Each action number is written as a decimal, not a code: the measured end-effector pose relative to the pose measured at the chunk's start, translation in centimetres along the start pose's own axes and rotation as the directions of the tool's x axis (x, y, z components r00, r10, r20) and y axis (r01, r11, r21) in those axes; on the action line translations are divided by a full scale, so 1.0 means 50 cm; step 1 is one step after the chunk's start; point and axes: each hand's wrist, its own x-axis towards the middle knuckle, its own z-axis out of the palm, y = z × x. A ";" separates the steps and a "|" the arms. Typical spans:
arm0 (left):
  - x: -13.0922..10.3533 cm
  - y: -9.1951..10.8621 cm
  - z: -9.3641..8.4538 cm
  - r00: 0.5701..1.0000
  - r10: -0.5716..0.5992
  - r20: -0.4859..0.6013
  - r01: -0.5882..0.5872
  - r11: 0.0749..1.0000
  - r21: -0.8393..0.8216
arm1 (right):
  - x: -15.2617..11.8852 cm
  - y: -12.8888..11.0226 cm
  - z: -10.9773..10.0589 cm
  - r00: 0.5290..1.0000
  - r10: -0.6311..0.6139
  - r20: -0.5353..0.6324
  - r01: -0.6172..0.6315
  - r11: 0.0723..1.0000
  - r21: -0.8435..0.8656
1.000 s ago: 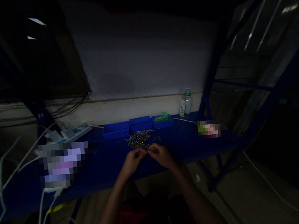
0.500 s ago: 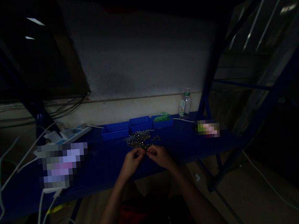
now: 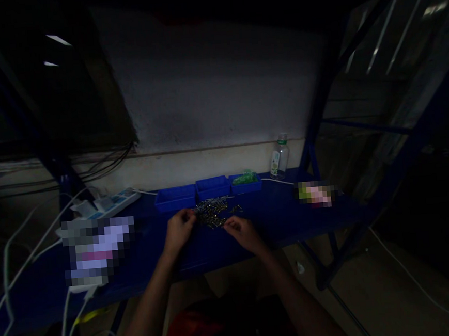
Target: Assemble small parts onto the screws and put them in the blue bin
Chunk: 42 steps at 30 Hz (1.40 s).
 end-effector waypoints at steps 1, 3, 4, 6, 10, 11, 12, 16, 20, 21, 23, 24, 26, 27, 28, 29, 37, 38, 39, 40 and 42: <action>0.029 -0.014 -0.010 0.999 -0.032 -0.030 0.034 0.998 0.044 | 0.000 0.000 0.001 1.000 0.006 0.006 -0.006 1.000 -0.005; 0.083 -0.036 -0.027 0.995 -0.077 -0.071 0.084 0.991 0.103 | 0.001 0.000 0.001 1.000 0.015 0.011 -0.015 1.000 -0.016; 0.105 -0.043 -0.033 0.992 -0.096 -0.085 0.107 0.986 0.131 | 0.001 0.000 0.001 1.000 0.016 0.012 -0.016 1.000 -0.020; 0.134 -0.054 -0.039 0.987 -0.127 -0.099 0.143 0.974 0.175 | 0.001 0.000 0.001 1.000 0.011 0.016 -0.011 1.000 -0.022; 0.127 -0.055 -0.034 0.989 -0.112 -0.095 0.131 0.967 0.218 | 0.000 0.001 0.000 1.000 -0.008 0.014 0.008 1.000 -0.015; 0.115 -0.052 -0.031 0.993 -0.089 -0.081 0.105 0.970 0.220 | -0.001 0.000 0.000 1.000 -0.012 0.015 0.012 1.000 -0.014; 0.101 -0.049 -0.026 0.997 -0.060 -0.057 0.072 0.973 0.218 | -0.001 0.000 0.000 1.000 -0.015 0.018 0.015 1.000 -0.013; 0.043 -0.036 0.001 0.968 0.162 0.192 -0.197 0.963 0.183 | -0.001 -0.003 0.000 1.000 -0.021 0.021 0.022 0.999 -0.029; 0.015 -0.033 0.030 0.940 0.234 0.247 -0.293 0.926 0.238 | -0.001 -0.003 0.001 1.000 -0.024 0.013 0.025 0.999 -0.038; 0.012 -0.033 0.035 0.946 0.226 0.231 -0.282 0.926 0.249 | -0.001 -0.002 0.002 1.000 -0.027 0.012 0.028 0.999 -0.040; 0.008 -0.034 0.041 0.951 0.221 0.216 -0.273 0.929 0.251 | 0.000 0.000 0.003 0.999 -0.029 0.014 0.030 0.999 -0.042; 0.006 -0.034 0.043 0.953 0.221 0.207 -0.270 0.929 0.253 | 0.000 0.001 0.003 1.000 -0.027 0.016 0.028 0.999 -0.041; 0.002 -0.034 0.043 0.957 0.223 0.187 -0.267 0.928 0.259 | 0.000 0.002 0.004 1.000 -0.022 0.019 0.023 0.999 -0.036; 0.000 -0.033 0.043 0.959 0.224 0.175 -0.265 0.928 0.264 | 0.000 0.001 0.004 1.000 -0.022 0.019 0.023 0.999 -0.035; -0.002 -0.033 0.041 0.961 0.225 0.164 -0.263 0.926 0.269 | -0.001 0.001 0.003 1.000 -0.024 0.019 0.025 0.999 -0.035; -0.005 -0.032 0.039 0.962 0.226 0.152 -0.261 0.925 0.277 | -0.001 0.000 0.003 0.999 -0.027 0.021 0.028 0.999 -0.036; -0.035 0.006 0.026 0.973 0.226 -0.036 -0.223 0.972 0.070 | -0.002 -0.005 0.000 0.999 -0.026 0.039 0.027 0.999 -0.040; -0.045 0.016 0.028 0.977 0.210 -0.033 -0.210 0.977 -0.018 | -0.002 -0.004 0.000 0.999 -0.030 0.044 0.032 0.999 -0.039; -0.055 0.028 0.032 0.981 0.194 -0.005 -0.194 0.975 -0.107 | -0.001 -0.003 0.000 0.998 -0.035 0.051 0.037 0.998 -0.041; -0.066 0.039 0.037 0.981 0.187 0.041 -0.177 0.966 -0.189 | -0.001 -0.003 0.001 0.997 -0.039 0.063 0.042 0.998 -0.047; -0.084 0.060 0.046 0.970 0.197 0.144 -0.143 0.938 -0.317 | -0.001 -0.002 0.001 0.994 -0.050 0.093 0.056 0.997 -0.061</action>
